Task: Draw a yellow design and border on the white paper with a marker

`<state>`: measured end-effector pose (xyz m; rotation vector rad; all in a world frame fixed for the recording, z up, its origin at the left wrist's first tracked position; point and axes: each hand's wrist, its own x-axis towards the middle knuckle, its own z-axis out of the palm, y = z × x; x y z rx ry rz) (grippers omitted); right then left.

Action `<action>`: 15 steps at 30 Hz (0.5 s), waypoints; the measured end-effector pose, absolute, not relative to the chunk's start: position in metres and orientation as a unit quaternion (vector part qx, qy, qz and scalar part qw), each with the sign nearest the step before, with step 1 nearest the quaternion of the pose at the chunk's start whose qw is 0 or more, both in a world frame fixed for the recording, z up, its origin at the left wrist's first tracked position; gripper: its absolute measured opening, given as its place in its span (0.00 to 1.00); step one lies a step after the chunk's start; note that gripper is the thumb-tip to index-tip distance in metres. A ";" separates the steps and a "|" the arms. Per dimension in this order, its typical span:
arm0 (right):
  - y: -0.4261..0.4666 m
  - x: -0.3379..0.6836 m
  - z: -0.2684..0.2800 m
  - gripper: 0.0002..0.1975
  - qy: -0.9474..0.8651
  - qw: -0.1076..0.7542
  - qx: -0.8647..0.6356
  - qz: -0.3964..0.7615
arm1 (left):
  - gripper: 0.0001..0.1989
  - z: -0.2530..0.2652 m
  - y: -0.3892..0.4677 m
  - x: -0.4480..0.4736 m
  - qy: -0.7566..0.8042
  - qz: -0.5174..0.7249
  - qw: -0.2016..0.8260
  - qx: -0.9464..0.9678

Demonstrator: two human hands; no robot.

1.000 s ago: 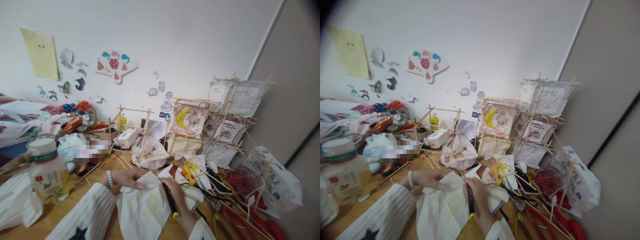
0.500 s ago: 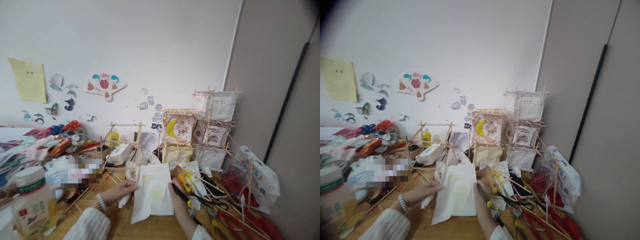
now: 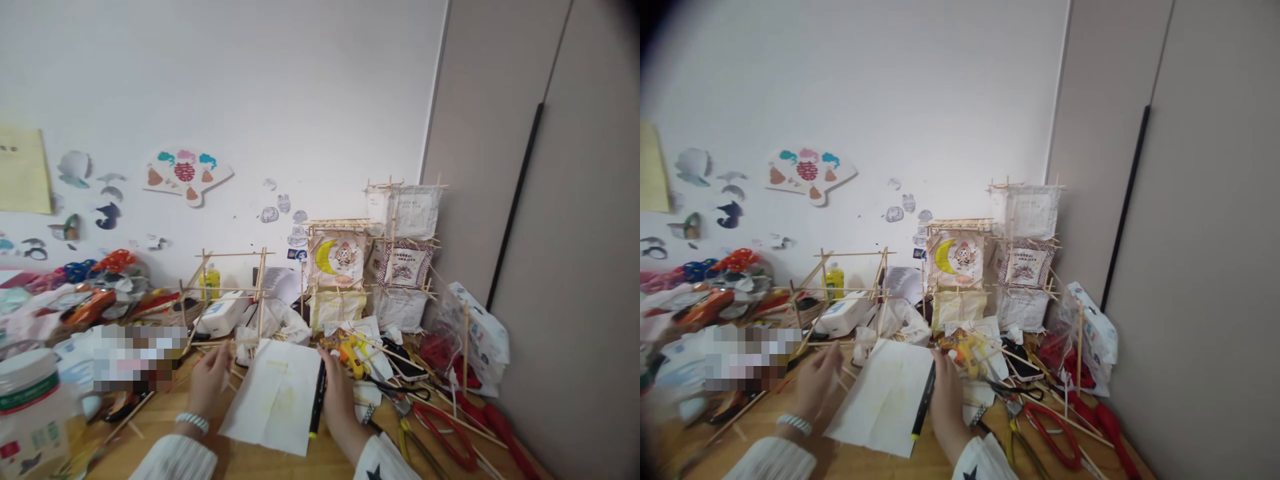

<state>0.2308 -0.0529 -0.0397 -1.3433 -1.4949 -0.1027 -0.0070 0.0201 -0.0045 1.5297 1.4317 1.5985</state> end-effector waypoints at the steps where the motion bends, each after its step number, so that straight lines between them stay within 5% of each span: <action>1: -0.053 0.228 -0.041 0.25 -0.641 0.509 -0.572 -0.059 | 0.25 -0.005 0.021 -0.011 0.530 0.611 0.242 0.536; 6: -0.055 0.218 -0.049 0.34 -0.666 0.450 -0.580 -0.135 | 0.23 -0.007 0.021 -0.021 0.537 0.636 0.207 0.515; 11: -0.055 0.219 -0.037 0.08 -0.636 0.511 -0.559 -0.149 | 0.22 -0.007 0.018 -0.010 0.531 0.598 0.181 0.572; 15: -0.077 0.219 0.004 0.20 -0.660 0.585 -0.461 -0.096 | 0.20 -0.006 0.014 -0.005 0.522 0.575 0.144 0.613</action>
